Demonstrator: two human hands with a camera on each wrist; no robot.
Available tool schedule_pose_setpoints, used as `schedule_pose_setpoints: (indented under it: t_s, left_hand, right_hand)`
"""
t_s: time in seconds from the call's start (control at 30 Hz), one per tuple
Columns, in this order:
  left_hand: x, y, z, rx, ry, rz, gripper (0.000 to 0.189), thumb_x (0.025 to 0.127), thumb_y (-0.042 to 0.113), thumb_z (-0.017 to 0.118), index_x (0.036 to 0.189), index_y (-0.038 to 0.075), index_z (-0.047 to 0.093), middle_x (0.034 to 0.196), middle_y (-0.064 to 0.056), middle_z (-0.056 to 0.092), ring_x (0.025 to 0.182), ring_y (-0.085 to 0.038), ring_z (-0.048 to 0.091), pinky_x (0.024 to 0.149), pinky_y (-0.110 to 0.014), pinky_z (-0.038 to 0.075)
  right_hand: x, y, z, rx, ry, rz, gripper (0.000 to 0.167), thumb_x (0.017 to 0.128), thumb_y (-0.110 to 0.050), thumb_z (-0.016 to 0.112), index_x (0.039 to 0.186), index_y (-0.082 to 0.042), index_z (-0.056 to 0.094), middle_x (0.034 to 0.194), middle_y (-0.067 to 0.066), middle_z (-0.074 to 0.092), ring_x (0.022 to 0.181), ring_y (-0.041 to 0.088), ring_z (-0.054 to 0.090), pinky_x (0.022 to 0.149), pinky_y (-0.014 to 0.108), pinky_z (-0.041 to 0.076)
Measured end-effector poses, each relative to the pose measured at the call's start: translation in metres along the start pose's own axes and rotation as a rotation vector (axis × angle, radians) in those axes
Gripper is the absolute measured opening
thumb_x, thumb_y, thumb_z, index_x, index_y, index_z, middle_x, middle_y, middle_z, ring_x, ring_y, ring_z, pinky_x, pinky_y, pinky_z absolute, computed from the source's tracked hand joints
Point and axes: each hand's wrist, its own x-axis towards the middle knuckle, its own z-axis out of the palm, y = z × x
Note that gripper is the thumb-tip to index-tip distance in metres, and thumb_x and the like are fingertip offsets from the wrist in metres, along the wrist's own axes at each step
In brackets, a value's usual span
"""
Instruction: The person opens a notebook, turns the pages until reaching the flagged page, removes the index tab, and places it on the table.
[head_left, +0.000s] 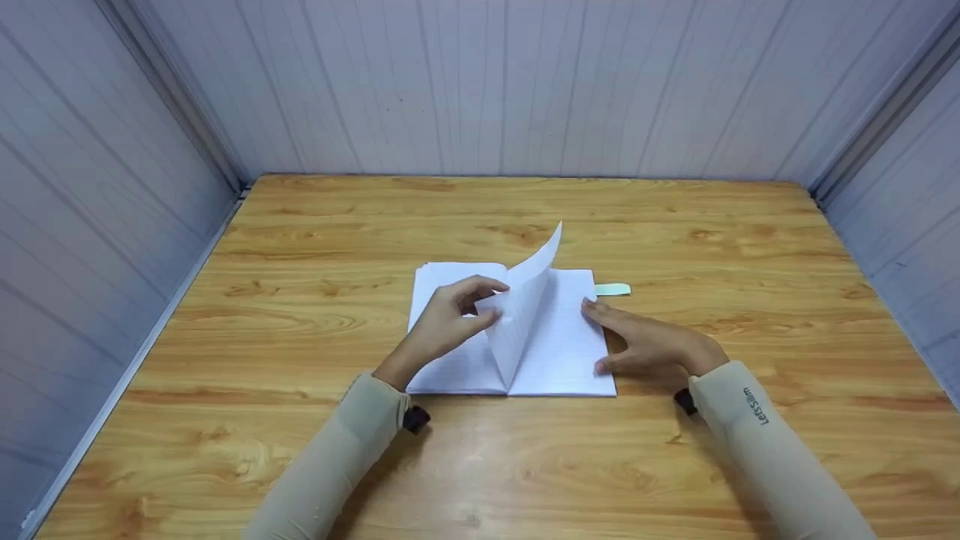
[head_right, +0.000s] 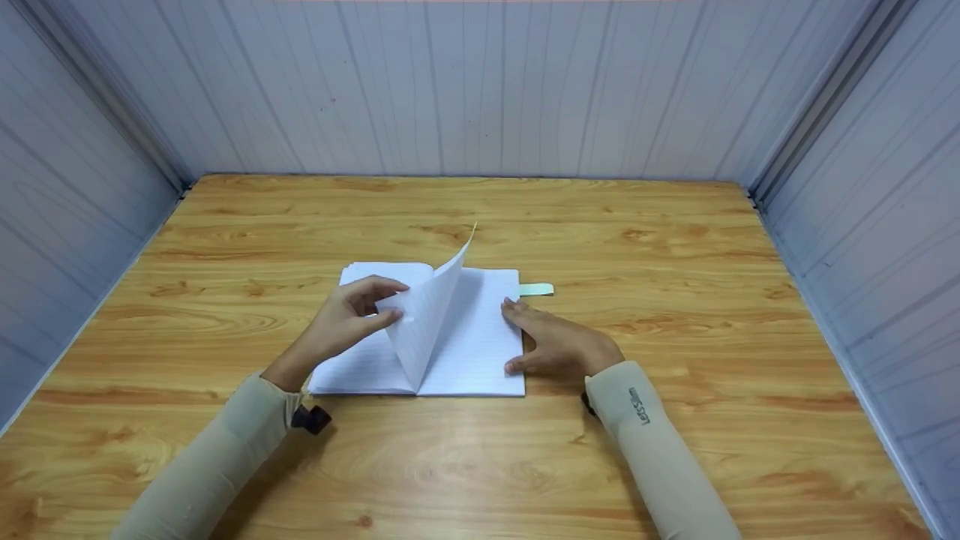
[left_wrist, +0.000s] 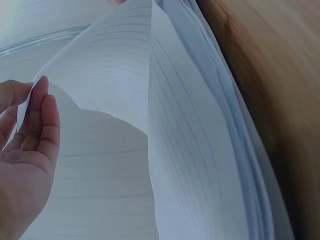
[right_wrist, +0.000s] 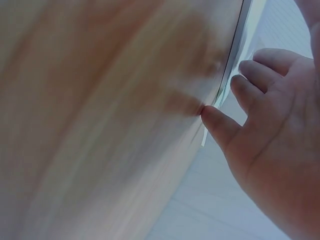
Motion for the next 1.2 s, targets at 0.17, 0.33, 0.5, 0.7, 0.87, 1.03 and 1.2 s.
schedule_pose_setpoints:
  t_s: [0.17, 0.33, 0.5, 0.7, 0.87, 1.03, 1.2]
  left_hand:
    - [-0.004, -0.003, -0.007, 0.025, 0.006, -0.004, 0.03, 0.086, 0.002, 0.065, 0.115, 0.006, 0.065, 0.097, -0.009, 0.068, 0.082, -0.013, 0.057, 0.069, -0.02, 0.045]
    - [-0.007, -0.007, -0.018, 0.086, 0.007, 0.014, 0.036, 0.084, -0.001, 0.066, 0.119, 0.006, 0.062, 0.102, -0.01, 0.065, 0.088, -0.015, 0.058, 0.079, -0.023, 0.048]
    - [-0.011, -0.01, -0.028, 0.141, -0.005, 0.015, 0.045, 0.084, -0.002, 0.066, 0.128, 0.007, 0.058, 0.11, -0.012, 0.063, 0.087, -0.017, 0.059, 0.08, -0.027, 0.051]
    - [-0.018, -0.015, -0.035, 0.208, -0.032, 0.052, 0.054, 0.084, -0.005, 0.067, 0.135, 0.007, 0.053, 0.122, -0.014, 0.059, 0.082, -0.018, 0.061, 0.08, -0.032, 0.055]
    - [-0.02, -0.018, -0.037, 0.267, -0.058, 0.075, 0.059, 0.085, -0.004, 0.066, 0.14, 0.007, 0.049, 0.144, -0.016, 0.041, 0.11, -0.027, 0.058, 0.091, -0.039, 0.053]
    - [-0.022, -0.02, -0.039, 0.318, -0.088, 0.092, 0.055, 0.087, -0.001, 0.065, 0.139, 0.007, 0.05, 0.158, -0.015, 0.022, 0.143, -0.034, 0.03, 0.107, -0.045, 0.041]
    - [-0.027, -0.026, -0.04, 0.407, -0.148, 0.037, 0.052, 0.09, 0.007, 0.064, 0.14, 0.008, 0.05, 0.16, -0.013, 0.019, 0.147, -0.034, 0.02, 0.114, -0.047, 0.031]
  right_hand:
    - [0.0, 0.0, 0.001, -0.012, -0.01, 0.004, 0.103, 0.082, -0.045, 0.071, 0.155, -0.008, 0.008, 0.163, 0.008, 0.004, 0.15, 0.028, 0.001, 0.119, 0.05, 0.012]
    - [0.0, -0.001, -0.001, -0.021, -0.016, 0.001, 0.103, 0.083, -0.043, 0.071, 0.155, -0.008, 0.007, 0.163, 0.007, 0.003, 0.15, 0.026, 0.0, 0.119, 0.05, 0.012]
    - [0.0, -0.001, -0.002, -0.026, -0.023, 0.015, 0.102, 0.083, -0.045, 0.071, 0.155, -0.008, 0.008, 0.163, 0.006, 0.001, 0.15, 0.027, 0.0, 0.119, 0.05, 0.013]
    - [0.001, -0.002, 0.002, -0.024, -0.033, 0.041, 0.101, 0.083, -0.047, 0.07, 0.155, -0.01, 0.01, 0.163, 0.005, 0.0, 0.15, 0.027, -0.001, 0.119, 0.051, 0.013]
    - [0.001, -0.003, 0.002, -0.024, -0.026, 0.023, 0.102, 0.082, -0.047, 0.071, 0.154, -0.008, 0.011, 0.163, 0.005, 0.0, 0.15, 0.027, 0.0, 0.119, 0.051, 0.014]
    - [0.0, -0.003, 0.002, -0.031, -0.019, 0.027, 0.103, 0.081, -0.049, 0.071, 0.154, -0.009, 0.011, 0.163, 0.005, 0.0, 0.15, 0.027, 0.0, 0.119, 0.051, 0.015]
    - [0.0, -0.003, 0.002, -0.039, -0.025, 0.019, 0.102, 0.082, -0.049, 0.07, 0.154, -0.008, 0.01, 0.163, 0.005, 0.0, 0.15, 0.027, 0.0, 0.119, 0.051, 0.014]
